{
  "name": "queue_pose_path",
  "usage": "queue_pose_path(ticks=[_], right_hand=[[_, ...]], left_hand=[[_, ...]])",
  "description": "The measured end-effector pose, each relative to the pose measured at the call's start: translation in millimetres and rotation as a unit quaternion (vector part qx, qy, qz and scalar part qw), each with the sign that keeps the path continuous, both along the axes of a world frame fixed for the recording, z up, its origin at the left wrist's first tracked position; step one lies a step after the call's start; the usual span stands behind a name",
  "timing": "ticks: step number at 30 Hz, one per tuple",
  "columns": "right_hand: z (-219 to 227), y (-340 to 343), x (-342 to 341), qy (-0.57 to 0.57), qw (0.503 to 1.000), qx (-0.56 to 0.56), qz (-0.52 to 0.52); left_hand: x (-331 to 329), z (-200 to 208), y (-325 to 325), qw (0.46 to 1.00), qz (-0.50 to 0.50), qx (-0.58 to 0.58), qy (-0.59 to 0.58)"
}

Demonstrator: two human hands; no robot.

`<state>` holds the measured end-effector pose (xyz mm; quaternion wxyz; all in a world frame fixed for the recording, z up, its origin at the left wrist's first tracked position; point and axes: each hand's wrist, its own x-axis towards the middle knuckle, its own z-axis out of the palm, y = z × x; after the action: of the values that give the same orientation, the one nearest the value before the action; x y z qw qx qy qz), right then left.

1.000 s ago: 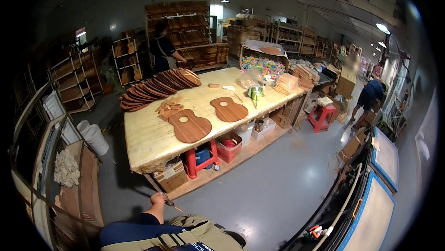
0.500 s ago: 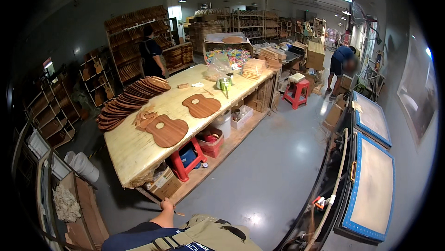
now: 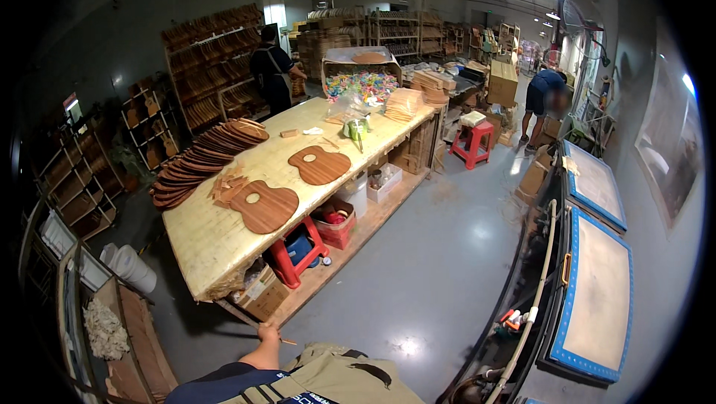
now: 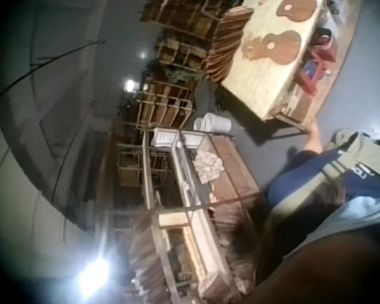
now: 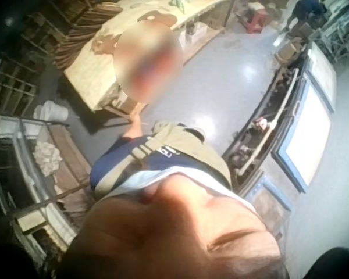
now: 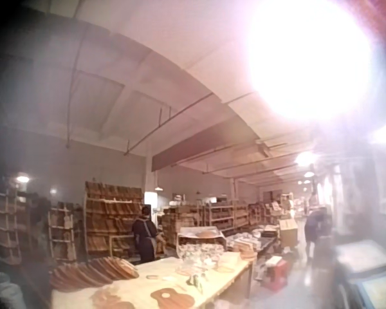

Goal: The person assembles wooden guitar-shaped bodies by placing thin wooden strips into grooves on the surface. They repeatedly move the assembled parts to a nearby machine, open its lid, place the items inside, and close the lid before returning to the workbench to continue assembly.

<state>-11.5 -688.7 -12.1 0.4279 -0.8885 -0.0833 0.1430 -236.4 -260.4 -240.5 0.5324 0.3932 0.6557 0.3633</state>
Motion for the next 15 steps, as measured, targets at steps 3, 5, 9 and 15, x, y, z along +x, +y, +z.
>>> queue_pose_path(ticks=[3, 5, 9, 15], right_hand=[[-0.7, -3.5, -0.2, 0.0, 1.0, -0.003, -0.015], [-2.2, -3.1, -1.2, 0.003, 1.0, -0.001, -0.017], [-6.7, 1.7, -2.9, 0.015, 1.0, 0.005, -0.013], [-10.6, -1.8, -2.9, 0.023, 0.999, 0.008, -0.034]], left_hand=[[9.9, 11.1, -5.3, 0.999, -0.005, -0.037, -0.001], [19.5, 31.0, -8.3, 0.997, 0.019, -0.068, 0.023], [15.1, 26.4, 1.8, 0.997, 0.015, -0.075, 0.004], [37.6, 66.9, -9.7, 0.996, -0.033, -0.075, 0.017]])
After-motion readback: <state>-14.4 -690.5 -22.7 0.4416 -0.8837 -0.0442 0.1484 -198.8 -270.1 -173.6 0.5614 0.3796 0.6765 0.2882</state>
